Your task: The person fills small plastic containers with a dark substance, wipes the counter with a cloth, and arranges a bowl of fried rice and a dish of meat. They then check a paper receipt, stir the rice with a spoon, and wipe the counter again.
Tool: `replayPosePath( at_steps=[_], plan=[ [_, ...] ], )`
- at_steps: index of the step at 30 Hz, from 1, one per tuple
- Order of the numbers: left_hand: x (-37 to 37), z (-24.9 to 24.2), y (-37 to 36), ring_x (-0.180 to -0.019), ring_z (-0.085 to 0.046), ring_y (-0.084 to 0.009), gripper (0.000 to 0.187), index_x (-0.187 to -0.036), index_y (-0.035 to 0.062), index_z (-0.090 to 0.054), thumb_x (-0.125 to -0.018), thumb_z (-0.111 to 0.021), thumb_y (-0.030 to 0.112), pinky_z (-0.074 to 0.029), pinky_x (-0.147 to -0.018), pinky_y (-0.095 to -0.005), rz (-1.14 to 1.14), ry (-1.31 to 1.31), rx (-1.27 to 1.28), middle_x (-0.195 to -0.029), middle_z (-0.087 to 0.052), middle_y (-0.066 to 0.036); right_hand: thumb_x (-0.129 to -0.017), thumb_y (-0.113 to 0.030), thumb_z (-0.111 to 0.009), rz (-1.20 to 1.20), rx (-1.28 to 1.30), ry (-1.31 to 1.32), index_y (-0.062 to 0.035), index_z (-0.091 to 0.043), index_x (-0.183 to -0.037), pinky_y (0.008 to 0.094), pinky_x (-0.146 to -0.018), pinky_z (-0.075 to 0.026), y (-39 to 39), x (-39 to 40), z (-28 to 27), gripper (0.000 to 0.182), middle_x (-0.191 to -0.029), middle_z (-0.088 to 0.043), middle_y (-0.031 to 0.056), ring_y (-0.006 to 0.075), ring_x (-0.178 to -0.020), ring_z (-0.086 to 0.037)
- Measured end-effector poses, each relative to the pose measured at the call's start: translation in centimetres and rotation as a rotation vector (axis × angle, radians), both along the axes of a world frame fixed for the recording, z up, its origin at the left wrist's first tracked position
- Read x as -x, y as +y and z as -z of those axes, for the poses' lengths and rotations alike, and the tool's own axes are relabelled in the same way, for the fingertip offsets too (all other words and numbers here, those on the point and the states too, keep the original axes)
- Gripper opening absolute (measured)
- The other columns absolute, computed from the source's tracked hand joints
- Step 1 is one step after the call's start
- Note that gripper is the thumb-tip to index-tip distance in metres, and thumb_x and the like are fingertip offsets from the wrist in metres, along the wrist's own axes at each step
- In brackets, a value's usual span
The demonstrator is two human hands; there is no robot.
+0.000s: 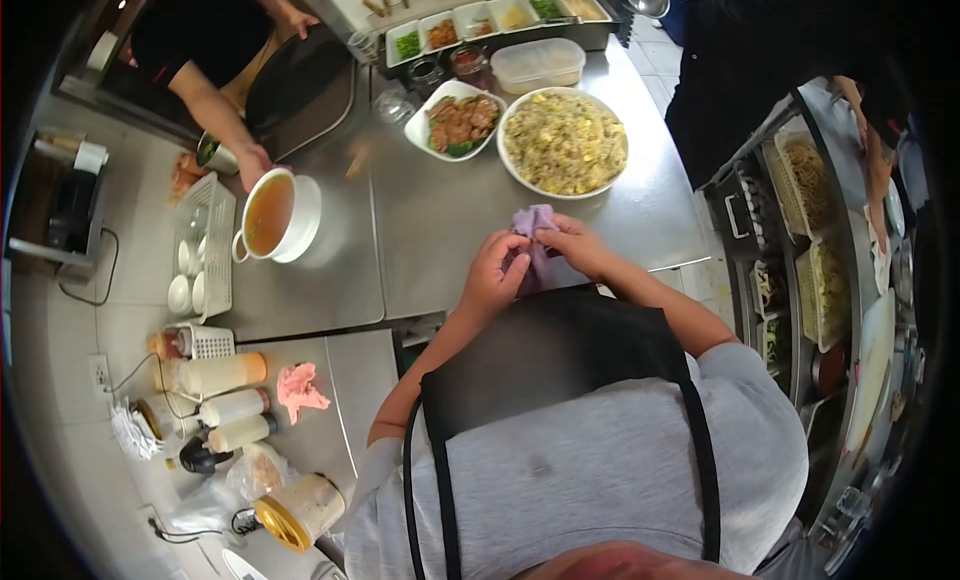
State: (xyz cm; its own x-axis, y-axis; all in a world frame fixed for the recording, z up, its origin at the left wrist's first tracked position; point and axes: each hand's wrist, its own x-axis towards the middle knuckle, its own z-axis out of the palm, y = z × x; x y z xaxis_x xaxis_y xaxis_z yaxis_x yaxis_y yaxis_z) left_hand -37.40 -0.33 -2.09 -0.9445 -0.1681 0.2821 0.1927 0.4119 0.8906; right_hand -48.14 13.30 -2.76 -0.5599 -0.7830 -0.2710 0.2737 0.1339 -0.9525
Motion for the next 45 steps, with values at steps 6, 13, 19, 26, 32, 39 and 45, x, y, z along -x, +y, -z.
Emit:
replayPosePath(
  at_steps=[6, 13, 19, 26, 32, 39, 45],
  plan=[
    [8.4, 3.2, -1.1, -0.074, -0.052, -0.0143, 0.035, -0.113, 0.0061, -0.038, -0.083, -0.045, 0.024, -0.042, -0.060, -0.0245, -0.362, -0.331, -0.358, -0.093, -0.051, -0.009, -0.080, -0.015, -0.049, 0.392, 0.089, -0.093, -0.0034, -0.054, -0.096, 0.0221, -0.071, -0.040, 9.5, 6.7, -0.2, 0.020, -0.087, -0.056, 0.0012, 0.0088, -0.079, -0.050],
    [14.6, 3.2, -3.3, -0.052, -0.052, -0.0117, 0.029, -0.108, 0.0061, -0.039, -0.086, -0.036, 0.024, -0.043, -0.043, -0.0241, -0.313, -0.607, -0.429, -0.077, -0.055, -0.006, -0.080, -0.009, -0.045, 0.564, -0.024, -0.073, -0.0028, -0.043, -0.111, 0.0245, -0.078, -0.040, 12.3, 10.8, 2.5, 0.032, -0.096, -0.052, 0.0052, 0.0125, -0.086, -0.050],
    [12.0, 2.9, -1.8, -0.063, -0.056, -0.0164, 0.028, -0.105, 0.0012, -0.042, -0.082, -0.036, 0.017, -0.047, -0.052, -0.0287, -0.420, -0.551, -0.374, -0.084, -0.056, -0.010, -0.084, -0.010, -0.041, 0.485, 0.113, -0.225, -0.0045, -0.033, -0.123, 0.0277, -0.086, -0.037, 8.8, 14.8, 3.8, 0.041, -0.113, -0.046, 0.0098, 0.0166, -0.100, -0.046],
    [6.5, 2.6, -0.8, -0.086, -0.053, -0.0221, 0.026, -0.099, -0.0010, -0.047, -0.082, -0.038, 0.017, -0.040, -0.076, -0.0337, -0.830, -0.545, -0.271, -0.091, -0.055, -0.015, -0.082, -0.005, -0.040, 0.435, 0.180, 0.190, -0.0027, -0.037, -0.120, 0.0296, -0.091, -0.033, 6.9, 21.6, 3.4, 0.038, -0.115, -0.044, 0.0112, 0.0196, -0.105, -0.043],
    [-2.8, 2.3, -5.1, -0.081, -0.053, -0.0155, 0.028, -0.105, -0.0001, -0.046, -0.082, -0.038, 0.014, -0.043, -0.070, -0.0271, -1.067, -0.435, -0.588, -0.089, -0.056, -0.010, -0.075, -0.019, -0.050, 0.038, -0.745, 1.371, -0.0053, -0.032, -0.125, 0.0473, -0.097, -0.022, 3.0, 14.7, 5.5, 0.054, -0.129, -0.028, 0.0218, 0.0368, -0.120, -0.026],
    [-6.3, 3.5, -9.0, -0.055, -0.055, -0.0142, 0.024, -0.099, 0.0012, -0.047, -0.082, -0.038, 0.017, -0.042, -0.037, -0.0251, -1.118, -0.370, -0.624, -0.076, -0.056, -0.009, -0.074, -0.014, -0.049, -0.451, -0.226, 1.446, -0.0052, -0.039, -0.119, 0.0455, -0.097, -0.024, -5.2, 6.0, 4.7, 0.047, -0.127, -0.034, 0.0168, 0.0327, -0.119, -0.030],
    [-6.6, 3.8, -9.6, -0.052, -0.056, -0.0230, 0.024, -0.089, -0.0022, -0.042, -0.084, -0.035, 0.020, -0.045, -0.040, -0.0316, -1.173, -0.337, -0.455, -0.073, -0.053, -0.019, -0.070, -0.008, -0.053, -0.851, 0.170, 1.410, -0.0131, -0.049, -0.112, 0.0472, -0.095, -0.025, -7.3, -1.3, 4.9, 0.043, -0.121, -0.042, 0.0104, 0.0305, -0.116, -0.034]
  ],
)
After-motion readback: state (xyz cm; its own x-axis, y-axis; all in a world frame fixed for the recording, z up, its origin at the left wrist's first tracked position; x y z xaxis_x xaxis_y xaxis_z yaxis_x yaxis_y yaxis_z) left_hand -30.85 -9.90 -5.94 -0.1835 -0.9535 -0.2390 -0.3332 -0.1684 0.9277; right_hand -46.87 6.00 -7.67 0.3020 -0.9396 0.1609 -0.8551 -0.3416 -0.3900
